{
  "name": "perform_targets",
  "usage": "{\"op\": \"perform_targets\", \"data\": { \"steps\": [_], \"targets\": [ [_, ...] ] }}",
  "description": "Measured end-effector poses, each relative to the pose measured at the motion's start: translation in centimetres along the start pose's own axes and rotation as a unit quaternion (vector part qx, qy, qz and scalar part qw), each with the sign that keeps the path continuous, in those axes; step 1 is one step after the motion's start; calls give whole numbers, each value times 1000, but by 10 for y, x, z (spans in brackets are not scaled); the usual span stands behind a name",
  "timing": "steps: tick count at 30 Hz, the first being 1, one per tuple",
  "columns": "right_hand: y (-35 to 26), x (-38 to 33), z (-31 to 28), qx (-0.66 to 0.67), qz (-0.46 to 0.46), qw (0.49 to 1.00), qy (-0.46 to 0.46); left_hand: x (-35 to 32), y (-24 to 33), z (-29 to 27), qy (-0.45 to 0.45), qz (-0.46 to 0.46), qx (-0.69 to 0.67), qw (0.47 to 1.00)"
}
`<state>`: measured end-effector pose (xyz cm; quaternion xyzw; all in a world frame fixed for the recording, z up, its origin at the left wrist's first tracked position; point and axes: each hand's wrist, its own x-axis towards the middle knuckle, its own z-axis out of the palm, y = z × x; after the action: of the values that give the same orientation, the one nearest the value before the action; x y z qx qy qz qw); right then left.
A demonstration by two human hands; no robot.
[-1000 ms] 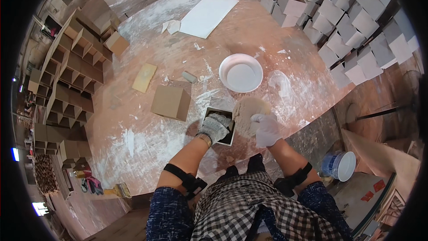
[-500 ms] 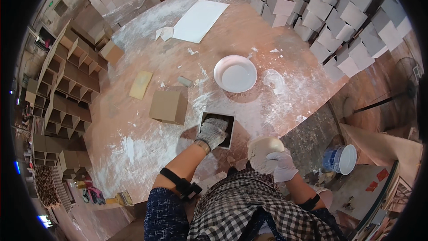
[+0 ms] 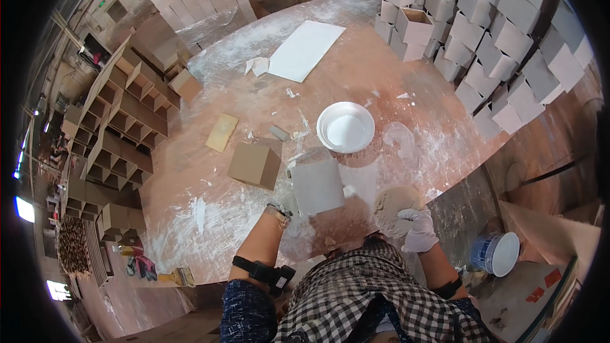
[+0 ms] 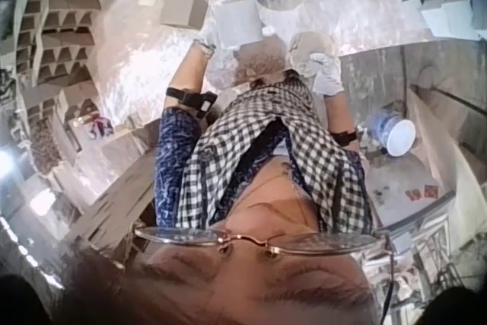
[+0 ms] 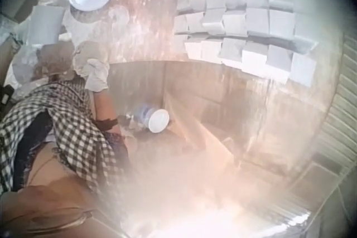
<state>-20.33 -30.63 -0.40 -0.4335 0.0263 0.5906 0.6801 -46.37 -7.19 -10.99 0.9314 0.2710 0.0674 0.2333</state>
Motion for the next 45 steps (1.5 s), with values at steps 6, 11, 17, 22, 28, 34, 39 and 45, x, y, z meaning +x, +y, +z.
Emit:
{"op": "perform_targets", "data": {
  "steps": [6, 11, 17, 22, 28, 34, 39, 45],
  "targets": [
    [-9, 46, -62, -296, -131, 940, -109, 7, 13, 4, 29, -52, -55, 997],
    [-39, 58, -48, -181, -22, 983, -27, 10, 22, 10, 63, -72, -81, 992],
    [-25, 116, -114, -358, -186, 905, -133, 9, 37, 23, 94, -90, -134, 982],
    [-60, 95, -41, -125, 92, 985, -73, 17, 65, 35, 140, -79, -168, 973],
    [-79, 89, 50, -92, 19, 961, -261, 47, 121, 17, -135, -223, 39, 965],
    [-52, 146, 77, -192, 101, 923, -318, 50, 115, 30, -107, -284, -33, 952],
    [-40, 139, 73, -230, 119, 908, -329, 39, 123, 33, -5, -259, -50, 965],
    [-60, 91, 19, -342, 149, 845, -383, 34, 115, 34, -77, -220, 27, 972]
  ]
}}
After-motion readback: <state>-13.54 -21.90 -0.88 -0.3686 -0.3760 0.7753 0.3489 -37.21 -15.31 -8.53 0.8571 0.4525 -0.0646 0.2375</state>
